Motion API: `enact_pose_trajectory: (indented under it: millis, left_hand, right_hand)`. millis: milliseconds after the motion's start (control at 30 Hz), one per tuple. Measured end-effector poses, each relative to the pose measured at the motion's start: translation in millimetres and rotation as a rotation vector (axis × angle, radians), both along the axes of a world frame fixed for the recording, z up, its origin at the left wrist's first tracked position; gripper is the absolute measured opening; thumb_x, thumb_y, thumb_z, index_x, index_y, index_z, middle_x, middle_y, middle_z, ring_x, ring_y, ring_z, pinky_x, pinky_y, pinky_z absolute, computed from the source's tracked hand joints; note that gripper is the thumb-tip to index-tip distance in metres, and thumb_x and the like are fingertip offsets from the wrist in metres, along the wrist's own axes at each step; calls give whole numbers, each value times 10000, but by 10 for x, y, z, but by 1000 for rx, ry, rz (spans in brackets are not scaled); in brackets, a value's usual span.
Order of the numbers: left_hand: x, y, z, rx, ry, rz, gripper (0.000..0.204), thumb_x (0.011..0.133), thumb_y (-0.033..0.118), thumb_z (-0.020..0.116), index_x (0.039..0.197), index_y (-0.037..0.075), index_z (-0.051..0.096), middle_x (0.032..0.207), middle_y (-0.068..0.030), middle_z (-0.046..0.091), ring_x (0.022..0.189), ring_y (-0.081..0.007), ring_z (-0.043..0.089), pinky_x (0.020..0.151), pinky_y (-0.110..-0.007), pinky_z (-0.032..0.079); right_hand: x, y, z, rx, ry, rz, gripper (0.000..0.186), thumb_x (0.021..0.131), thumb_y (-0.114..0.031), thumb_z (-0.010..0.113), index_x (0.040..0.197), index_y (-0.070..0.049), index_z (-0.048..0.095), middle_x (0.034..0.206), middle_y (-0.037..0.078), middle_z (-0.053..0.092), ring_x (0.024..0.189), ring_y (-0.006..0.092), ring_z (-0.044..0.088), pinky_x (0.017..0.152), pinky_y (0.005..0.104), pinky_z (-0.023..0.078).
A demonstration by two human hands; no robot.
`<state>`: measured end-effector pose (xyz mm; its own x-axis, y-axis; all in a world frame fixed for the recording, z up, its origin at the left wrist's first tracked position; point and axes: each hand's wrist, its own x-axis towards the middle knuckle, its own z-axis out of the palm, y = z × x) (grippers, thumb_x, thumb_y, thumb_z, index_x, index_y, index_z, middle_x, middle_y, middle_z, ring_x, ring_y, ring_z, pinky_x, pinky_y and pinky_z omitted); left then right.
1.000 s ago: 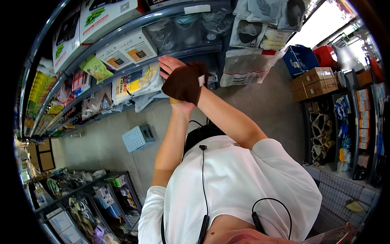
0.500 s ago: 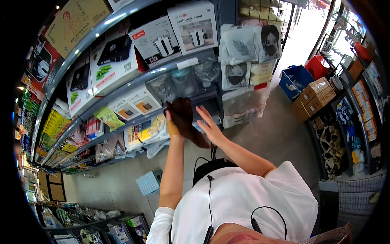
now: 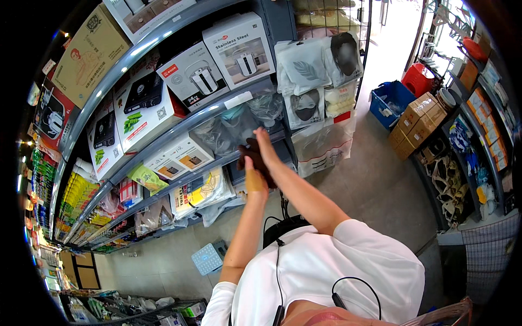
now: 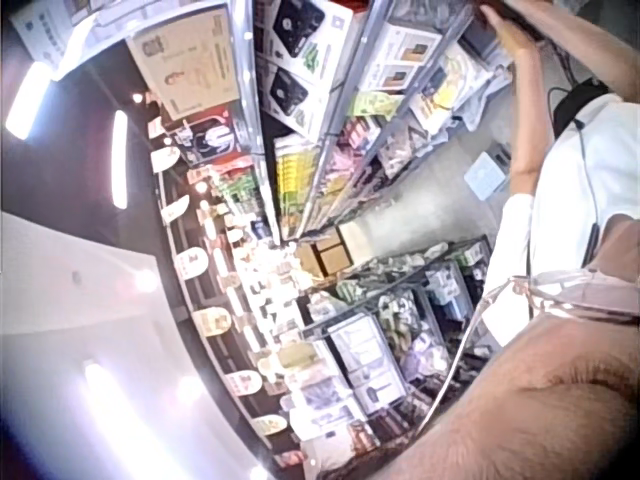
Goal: The person wipes the surfaces of packaged kitchenware items on a store shelf using a brown cloth. They handle multiple items, including packaged cutting boards and stainless steel containers, wiping the plastic packaging and placing them back on the shelf.
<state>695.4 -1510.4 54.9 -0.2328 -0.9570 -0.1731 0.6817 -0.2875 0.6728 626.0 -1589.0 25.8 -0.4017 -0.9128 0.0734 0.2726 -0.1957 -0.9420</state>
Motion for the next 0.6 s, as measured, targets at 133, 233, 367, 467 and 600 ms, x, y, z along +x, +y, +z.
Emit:
enact_pose_trajectory:
  millis: [133,233,367,467,600]
  left_hand:
    - [-145,110,-100,94,-85,-33,536,886,455,390,1284,99,346,1309,-36,379,1202,-194,341,1018,-327,209]
    - [-81,152,17,34,91,-100,522,871,511,377,1205,113,431,1188,-18,493,1076,-174,468,946,-302,308]
    - [8,-14,93,16,371,-166,470,889,478,310,1176,131,444,1219,-73,466,1075,-272,471,918,-431,369]
    - [82,78,362,-17,439,-208,514,887,491,296,1263,150,378,1264,-81,427,1147,-277,415,960,-425,334]
    - [174,8,377,-1,310,-38,517,901,467,271,1304,149,331,1318,-73,375,1196,-253,374,1002,-404,289]
  right_hand:
    - [-342,-360,-90,-364,678,-537,258,789,-282,592,900,-63,511,1122,138,454,1093,312,406,916,430,297]
    - [-208,18,610,-487,1095,-461,271,713,18,520,950,-110,542,1213,100,437,1201,340,325,991,436,273]
    - [155,324,885,-687,548,184,298,753,77,466,1003,-74,525,1258,123,408,1216,292,342,994,380,301]
    - [198,385,819,-487,-762,775,456,911,-276,339,1304,-51,281,1371,165,246,1251,331,272,1039,435,207]
    - [-17,654,678,-313,-1134,913,621,897,-477,239,1327,-28,244,1390,167,220,1284,309,209,1061,431,138]
